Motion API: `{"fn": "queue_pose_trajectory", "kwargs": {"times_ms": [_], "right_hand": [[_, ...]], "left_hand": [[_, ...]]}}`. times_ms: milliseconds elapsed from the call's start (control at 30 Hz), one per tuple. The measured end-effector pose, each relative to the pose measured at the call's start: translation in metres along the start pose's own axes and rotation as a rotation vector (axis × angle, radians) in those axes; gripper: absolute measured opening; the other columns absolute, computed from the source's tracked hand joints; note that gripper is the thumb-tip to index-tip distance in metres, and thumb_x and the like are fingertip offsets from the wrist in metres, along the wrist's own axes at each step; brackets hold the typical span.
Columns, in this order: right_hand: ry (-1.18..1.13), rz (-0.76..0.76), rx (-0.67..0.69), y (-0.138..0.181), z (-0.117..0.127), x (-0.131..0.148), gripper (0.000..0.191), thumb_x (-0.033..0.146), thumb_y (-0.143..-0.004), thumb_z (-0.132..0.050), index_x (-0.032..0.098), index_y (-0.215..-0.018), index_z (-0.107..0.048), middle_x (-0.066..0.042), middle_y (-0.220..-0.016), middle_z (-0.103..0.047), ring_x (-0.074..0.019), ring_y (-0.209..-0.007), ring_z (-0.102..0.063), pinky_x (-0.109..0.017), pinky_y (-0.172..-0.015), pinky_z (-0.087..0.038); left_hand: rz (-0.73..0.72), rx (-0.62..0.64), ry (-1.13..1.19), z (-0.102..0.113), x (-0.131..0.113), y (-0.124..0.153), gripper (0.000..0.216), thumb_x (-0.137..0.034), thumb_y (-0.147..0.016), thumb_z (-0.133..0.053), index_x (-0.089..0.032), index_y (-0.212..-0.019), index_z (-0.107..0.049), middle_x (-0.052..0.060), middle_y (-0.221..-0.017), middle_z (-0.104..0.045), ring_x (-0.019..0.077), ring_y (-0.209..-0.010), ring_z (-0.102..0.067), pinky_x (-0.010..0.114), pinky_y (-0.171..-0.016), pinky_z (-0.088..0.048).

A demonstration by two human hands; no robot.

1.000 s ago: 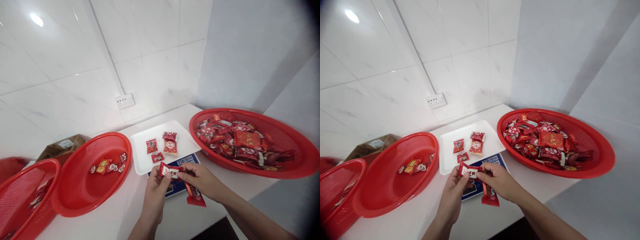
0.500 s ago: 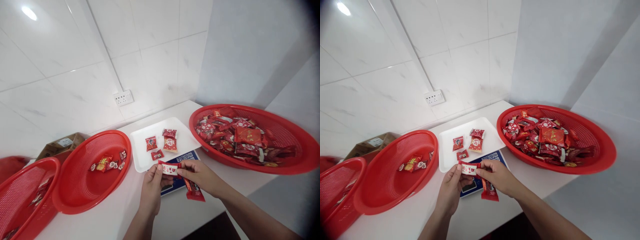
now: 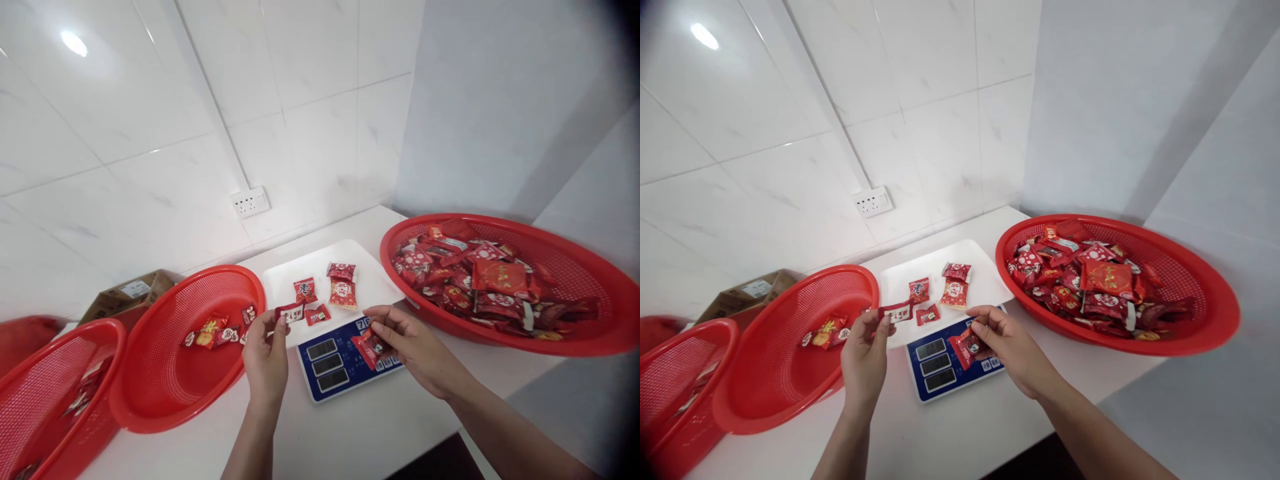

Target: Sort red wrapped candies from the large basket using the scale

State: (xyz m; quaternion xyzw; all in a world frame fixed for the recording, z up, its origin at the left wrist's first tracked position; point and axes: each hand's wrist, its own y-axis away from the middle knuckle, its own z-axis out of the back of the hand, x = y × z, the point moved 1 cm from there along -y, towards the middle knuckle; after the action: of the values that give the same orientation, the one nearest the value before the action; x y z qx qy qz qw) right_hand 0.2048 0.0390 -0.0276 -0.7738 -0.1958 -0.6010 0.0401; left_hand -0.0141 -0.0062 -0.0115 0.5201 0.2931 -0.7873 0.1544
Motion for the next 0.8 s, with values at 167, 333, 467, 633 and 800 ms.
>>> {"fn": "queue_pose_trajectory", "kwargs": {"times_ms": [167,333,467,633,800], "right_hand": [[0.012,0.059,0.018,0.002,-0.004,0.002,0.03,0.042,-0.069,-0.069,0.023,-0.09,-0.061,0.0,-0.087,-0.062,-0.0148,-0.081,-0.06,-0.03,-0.075,-0.053],[0.146,0.089,-0.031,0.005,-0.005,0.009,0.03,0.041,-0.069,-0.067,0.021,-0.092,-0.062,-0.002,-0.083,-0.065,-0.0173,-0.081,-0.061,-0.031,-0.077,-0.05],[0.261,0.109,-0.072,0.006,-0.005,0.012,0.033,0.039,-0.069,-0.065,0.021,-0.096,-0.061,-0.002,-0.082,-0.067,-0.0191,-0.081,-0.062,-0.032,-0.077,-0.048],[0.219,0.148,-0.001,0.005,-0.013,0.013,0.031,0.037,-0.07,-0.065,0.021,-0.096,-0.06,-0.004,-0.091,-0.067,-0.022,-0.09,-0.061,-0.035,-0.083,-0.047],[0.171,0.205,-0.003,0.005,-0.02,0.013,0.033,0.032,-0.066,-0.067,0.023,-0.095,-0.055,-0.004,-0.092,-0.065,-0.0214,-0.089,-0.06,-0.035,-0.082,-0.047]], "left_hand": [[-0.089,0.039,-0.335,-0.005,0.003,-0.011,0.02,-0.034,-0.082,-0.053,-0.02,-0.096,-0.055,-0.001,-0.072,-0.058,0.0138,-0.058,-0.056,0.026,-0.056,-0.045],[-0.131,0.104,-0.716,-0.006,0.005,-0.013,0.013,-0.028,-0.083,-0.051,-0.022,-0.089,-0.061,0.003,-0.079,-0.063,0.0183,-0.07,-0.058,0.025,-0.052,-0.034],[-0.181,0.132,-0.544,-0.009,-0.002,-0.007,0.019,-0.032,-0.084,-0.049,-0.02,-0.087,-0.062,0.005,-0.081,-0.063,0.0194,-0.076,-0.058,0.028,-0.062,-0.04],[0.093,0.473,0.133,-0.027,-0.021,0.018,0.035,-0.042,-0.082,-0.051,-0.019,-0.108,-0.057,0.005,-0.086,-0.063,0.0172,-0.074,-0.058,0.029,-0.063,-0.049],[0.341,0.621,0.492,-0.039,-0.024,0.034,0.031,-0.035,-0.075,-0.064,-0.019,-0.101,-0.057,0.001,-0.082,-0.06,0.0108,-0.063,-0.055,0.023,-0.054,-0.048]]}}
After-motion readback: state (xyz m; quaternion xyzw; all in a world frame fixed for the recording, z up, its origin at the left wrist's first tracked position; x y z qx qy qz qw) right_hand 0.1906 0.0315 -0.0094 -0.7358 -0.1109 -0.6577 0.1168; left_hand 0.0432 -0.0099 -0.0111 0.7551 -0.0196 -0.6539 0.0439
